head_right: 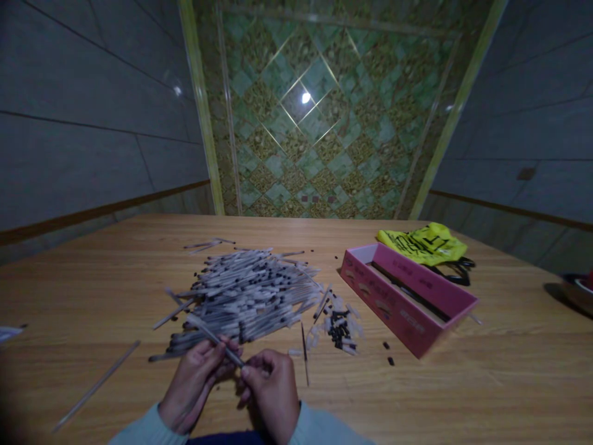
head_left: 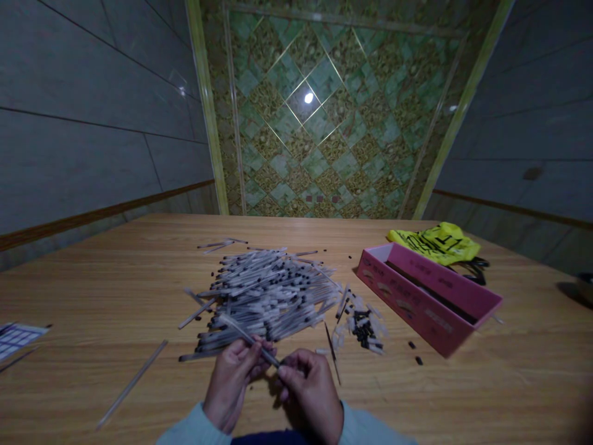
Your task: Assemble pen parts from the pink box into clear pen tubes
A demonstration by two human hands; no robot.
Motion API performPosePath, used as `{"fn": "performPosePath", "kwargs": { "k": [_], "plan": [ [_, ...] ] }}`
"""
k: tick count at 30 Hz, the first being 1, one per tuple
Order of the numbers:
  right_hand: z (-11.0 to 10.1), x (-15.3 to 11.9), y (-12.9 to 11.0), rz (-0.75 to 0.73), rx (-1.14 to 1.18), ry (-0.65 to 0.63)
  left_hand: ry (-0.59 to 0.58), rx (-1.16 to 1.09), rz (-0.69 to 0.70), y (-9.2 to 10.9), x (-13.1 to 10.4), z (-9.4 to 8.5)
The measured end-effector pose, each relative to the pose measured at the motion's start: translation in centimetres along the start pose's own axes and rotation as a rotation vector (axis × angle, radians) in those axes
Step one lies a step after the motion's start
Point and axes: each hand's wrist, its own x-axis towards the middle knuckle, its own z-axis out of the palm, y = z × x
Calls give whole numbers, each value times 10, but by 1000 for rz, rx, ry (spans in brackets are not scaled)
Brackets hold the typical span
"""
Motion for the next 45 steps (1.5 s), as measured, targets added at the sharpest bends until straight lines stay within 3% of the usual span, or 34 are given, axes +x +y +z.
{"fn": "performPosePath", "kwargs": {
  "k": [6,11,14,16,19,21,24,27,30,34,36,40,45],
  "plan": [
    [0,-4,-9,-52,-264,19,19,68,-11,0,0,0],
    [-4,-8,-20,-390,-727,41,61,80,-16,-1,2,0],
    [-4,-10,-21,-486,-786,24,41,95,-16,-1,2,-1],
    [-3,-9,-19,-377,-677,31,11,99,-10,1,1,-1],
    [-1,-6,-16,-14,-272,-42,-34,27,-5,4,-1,0],
    [0,-4,-14,152,-31,-114,-72,-40,-13,7,-2,0],
    [-1,-2,-14,202,100,-140,-79,-59,-20,10,-3,0],
    [-1,-2,-15,180,80,-124,-16,-21,-11,9,-3,-1],
    [-1,-4,-20,55,-179,-69,31,-1,-3,8,-2,-1],
    [-4,-9,-23,-369,-774,-32,71,30,6,5,-2,-1],
    [-7,-11,-22,-571,-965,-47,93,47,13,4,-2,-1],
    [-8,-12,-17,-845,-1159,-57,122,69,20,2,-3,0],
    [-7,-14,-16,-919,-1202,-28,122,73,33,5,-3,1]
  ]
}}
